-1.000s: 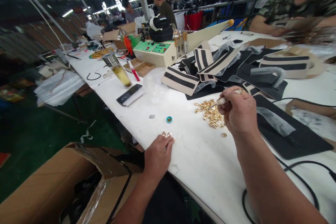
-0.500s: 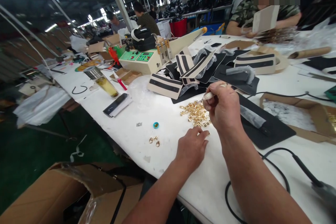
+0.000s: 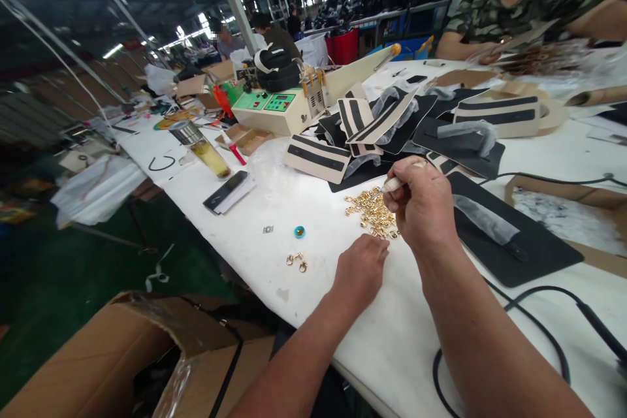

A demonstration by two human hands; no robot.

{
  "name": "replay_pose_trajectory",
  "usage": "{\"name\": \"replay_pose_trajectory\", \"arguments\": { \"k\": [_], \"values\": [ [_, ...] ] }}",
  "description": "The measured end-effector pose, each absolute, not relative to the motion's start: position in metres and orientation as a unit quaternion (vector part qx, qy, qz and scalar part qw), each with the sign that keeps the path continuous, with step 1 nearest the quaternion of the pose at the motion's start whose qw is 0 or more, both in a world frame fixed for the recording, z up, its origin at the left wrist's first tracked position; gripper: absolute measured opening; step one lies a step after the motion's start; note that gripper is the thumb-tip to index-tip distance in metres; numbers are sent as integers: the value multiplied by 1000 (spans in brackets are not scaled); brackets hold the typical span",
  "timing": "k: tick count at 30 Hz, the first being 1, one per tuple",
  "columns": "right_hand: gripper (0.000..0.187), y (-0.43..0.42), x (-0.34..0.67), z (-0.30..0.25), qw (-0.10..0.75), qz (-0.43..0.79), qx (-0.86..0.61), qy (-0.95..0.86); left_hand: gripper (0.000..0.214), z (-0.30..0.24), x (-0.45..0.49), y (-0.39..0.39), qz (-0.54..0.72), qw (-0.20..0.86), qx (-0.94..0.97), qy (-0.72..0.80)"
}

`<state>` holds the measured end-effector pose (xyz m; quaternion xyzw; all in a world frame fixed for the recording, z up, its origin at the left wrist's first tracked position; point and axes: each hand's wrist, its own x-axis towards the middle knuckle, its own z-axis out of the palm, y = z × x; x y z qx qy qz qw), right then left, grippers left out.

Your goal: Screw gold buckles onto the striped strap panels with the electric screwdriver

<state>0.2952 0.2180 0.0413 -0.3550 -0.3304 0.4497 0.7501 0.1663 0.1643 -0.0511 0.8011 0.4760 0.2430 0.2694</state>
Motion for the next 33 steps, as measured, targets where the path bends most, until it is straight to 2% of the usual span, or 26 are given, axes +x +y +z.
{"name": "replay_pose_trajectory", "arguments": {
  "k": [3, 5, 8, 11, 14, 17, 22, 28, 33],
  "values": [
    [13, 217, 284, 38, 729, 464, -368, -343, 26, -43, 141, 149, 389, 456, 594, 537],
    [14, 216, 272, 32, 706, 479, -378, -359, 34, -38, 123, 137, 456, 563, 424, 544],
    [18, 210, 251, 17, 659, 508, -397, -386, 49, -36, 103, 121, 528, 638, 264, 494],
    [23, 197, 235, -3, 607, 532, -429, -406, 52, -39, 94, 114, 545, 671, 195, 465],
    [29, 179, 232, -24, 587, 553, -454, -379, 52, -44, 91, 113, 545, 690, 162, 448],
    [35, 163, 236, -40, 612, 571, -449, -314, 51, -47, 91, 114, 542, 690, 168, 448],
    [34, 148, 238, -50, 624, 564, -432, -327, 53, -52, 88, 116, 539, 638, 258, 486],
    [29, 138, 234, -43, 583, 473, -483, -450, 38, -54, 88, 120, 536, 572, 334, 523],
    [28, 131, 235, -40, 561, 383, -526, -512, 31, -55, 92, 119, 525, 563, 337, 542]
  ]
}}
